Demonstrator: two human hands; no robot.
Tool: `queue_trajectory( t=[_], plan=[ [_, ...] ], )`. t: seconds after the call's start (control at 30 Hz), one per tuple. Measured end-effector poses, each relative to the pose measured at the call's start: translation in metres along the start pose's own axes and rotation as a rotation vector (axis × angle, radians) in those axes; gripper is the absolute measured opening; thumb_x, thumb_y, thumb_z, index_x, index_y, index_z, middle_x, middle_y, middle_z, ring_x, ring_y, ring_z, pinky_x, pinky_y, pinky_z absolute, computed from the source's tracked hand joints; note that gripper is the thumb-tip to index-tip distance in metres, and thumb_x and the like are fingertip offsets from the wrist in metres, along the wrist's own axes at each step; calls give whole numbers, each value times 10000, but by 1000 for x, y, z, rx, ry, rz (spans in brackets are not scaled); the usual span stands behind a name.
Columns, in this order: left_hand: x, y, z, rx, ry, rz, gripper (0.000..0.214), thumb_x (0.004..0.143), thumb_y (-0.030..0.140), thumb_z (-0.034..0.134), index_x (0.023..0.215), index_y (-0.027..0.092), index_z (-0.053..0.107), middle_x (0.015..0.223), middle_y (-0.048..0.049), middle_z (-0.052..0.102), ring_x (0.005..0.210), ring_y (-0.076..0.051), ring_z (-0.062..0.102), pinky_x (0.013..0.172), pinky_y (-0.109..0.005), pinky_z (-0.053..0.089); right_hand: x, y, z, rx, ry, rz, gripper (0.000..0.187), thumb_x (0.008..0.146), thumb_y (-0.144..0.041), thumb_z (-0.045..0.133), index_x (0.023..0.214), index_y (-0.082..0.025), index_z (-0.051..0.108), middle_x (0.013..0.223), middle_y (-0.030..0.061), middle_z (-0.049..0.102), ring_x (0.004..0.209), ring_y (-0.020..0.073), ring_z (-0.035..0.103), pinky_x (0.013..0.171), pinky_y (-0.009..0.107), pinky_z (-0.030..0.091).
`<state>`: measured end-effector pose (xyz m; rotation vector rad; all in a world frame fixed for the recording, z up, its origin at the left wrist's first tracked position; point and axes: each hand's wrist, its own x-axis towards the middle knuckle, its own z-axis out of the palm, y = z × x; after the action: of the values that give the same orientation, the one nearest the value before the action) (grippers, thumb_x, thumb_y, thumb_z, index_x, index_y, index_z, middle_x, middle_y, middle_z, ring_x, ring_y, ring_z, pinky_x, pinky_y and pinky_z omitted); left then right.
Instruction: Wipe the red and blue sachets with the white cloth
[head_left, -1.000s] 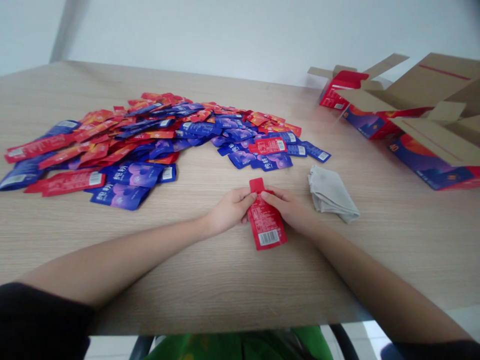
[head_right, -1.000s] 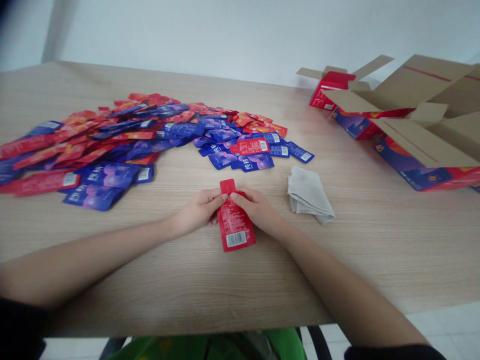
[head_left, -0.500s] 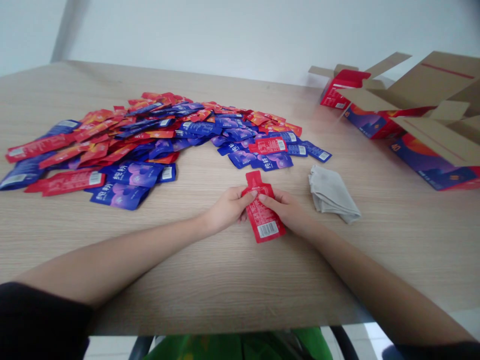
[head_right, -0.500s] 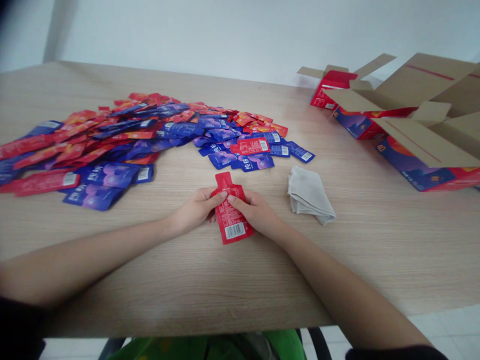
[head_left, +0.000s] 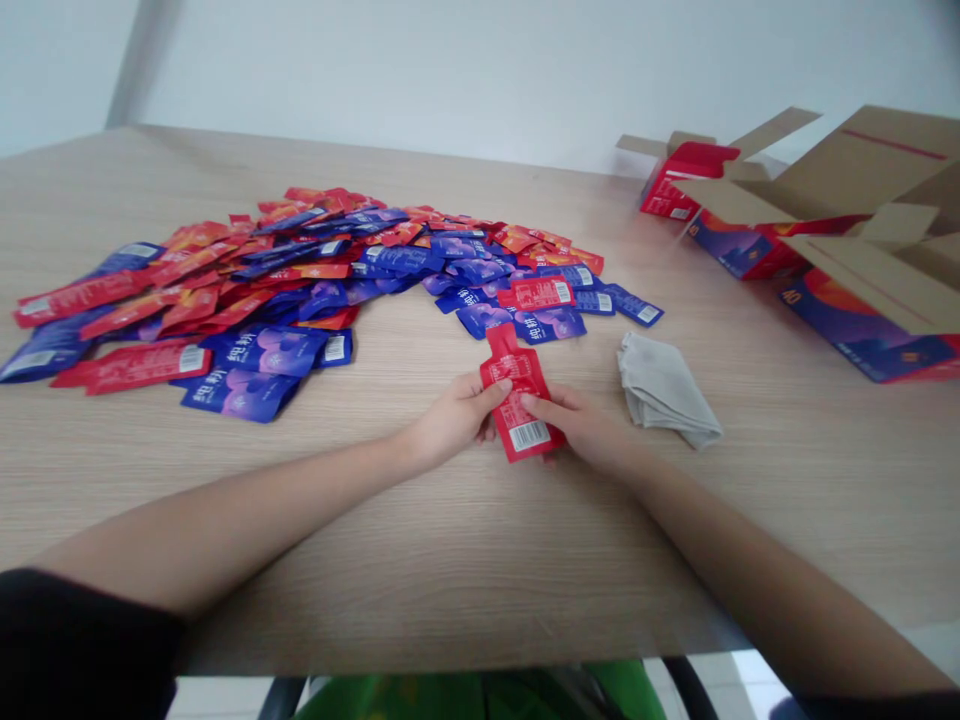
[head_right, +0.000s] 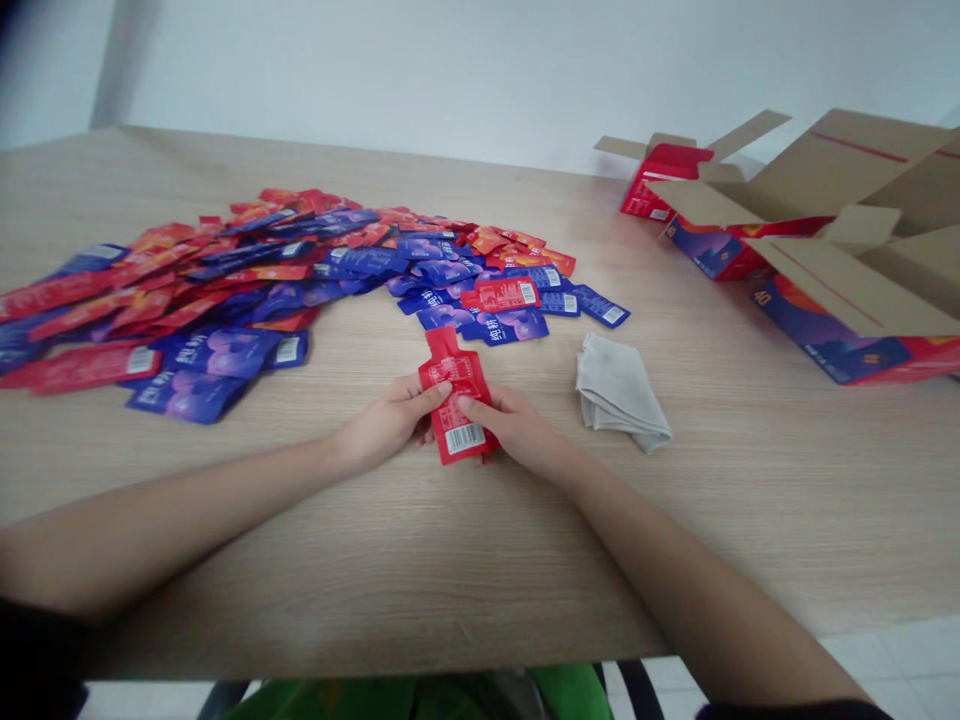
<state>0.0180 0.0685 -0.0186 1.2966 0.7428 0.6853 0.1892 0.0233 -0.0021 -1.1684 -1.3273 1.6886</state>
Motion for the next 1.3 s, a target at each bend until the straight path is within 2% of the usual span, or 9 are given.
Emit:
queue_trajectory(
  t=[0.1, 0.27, 0.37, 0.47, 0.57, 0.77, 0.93, 1.07, 1.3],
  plan=[
    [1, 1, -1, 3, 40, 13, 415, 927, 520, 490, 717, 164, 527, 482, 42, 527, 375, -52, 440, 359, -155, 346, -2, 0, -5, -43, -66, 24, 384, 811, -560, 623, 859, -182, 579, 585, -17, 641, 412, 98, 532, 385, 211, 386],
    [3, 4, -2, 60, -95, -8, 467, 832, 610, 590, 745, 151, 570, 521, 23, 565, 410, -77, 494, 360, -173, 393, 1, 3, -2, -181, 96, -75, 393, 838, -584, 570, 774, -205, 490, 493, -58, 546, 347, 73, 430, 349, 201, 312],
    [4, 3, -2, 92, -125, -19, 485, 789, 617, 640, 699, 147, 566, 500, 31, 545, 397, -61, 474, 369, -163, 395, 0, 2, 4, -203, 146, -87, 346, 857, -553, 553, 879, -217, 475, 492, -80, 522, 350, 85, 414, 344, 208, 312],
    [6, 4, -3, 72, -116, -62, 499, 812, 627, 604, 683, 149, 547, 510, 12, 567, 387, -71, 495, 364, -175, 410, -5, -1, 5, -241, 302, -155, 269, 870, -465, 557, 973, -238, 458, 500, -103, 479, 372, 93, 393, 359, 213, 291],
    [7, 11, -6, 4, -118, -173, 527, 820, 685, 538, 751, 163, 531, 590, -25, 634, 434, -109, 578, 371, -193, 436, -13, -2, 0, -492, 472, -310, 160, 866, -329, 561, 969, -250, 467, 534, -95, 477, 414, 92, 393, 420, 227, 289],
    [9, 18, -9, -34, -192, -280, 747, 843, 762, 321, 737, 94, 640, 638, -106, 672, 517, -153, 640, 403, -214, 459, -19, 2, -7, -1188, 71, -530, 121, 700, -136, 550, 741, -232, 489, 559, -53, 511, 482, 99, 415, 499, 257, 240],
    [11, 18, -6, 71, -102, -295, 580, 910, 598, 406, 703, 110, 641, 514, -59, 628, 428, -134, 588, 392, -216, 460, -18, 7, 8, -1430, -13, -703, 101, 689, -138, 512, 734, -227, 530, 584, -8, 597, 516, 135, 454, 523, 303, 221],
    [9, 18, -4, 152, -50, -245, 420, 905, 480, 500, 718, 129, 637, 531, -22, 630, 382, -103, 537, 362, -195, 428, -22, 5, 18, -1477, -50, -835, 118, 716, -118, 483, 689, -227, 519, 605, 7, 626, 538, 147, 482, 544, 319, 249],
    [6, 11, -7, 137, -65, -118, 371, 940, 386, 458, 689, 147, 591, 529, 3, 591, 402, -77, 502, 413, -185, 404, -29, -6, 16, -1211, -143, -739, 117, 753, -296, 580, 702, -229, 499, 634, -13, 603, 572, 134, 493, 558, 300, 323]
  ],
)
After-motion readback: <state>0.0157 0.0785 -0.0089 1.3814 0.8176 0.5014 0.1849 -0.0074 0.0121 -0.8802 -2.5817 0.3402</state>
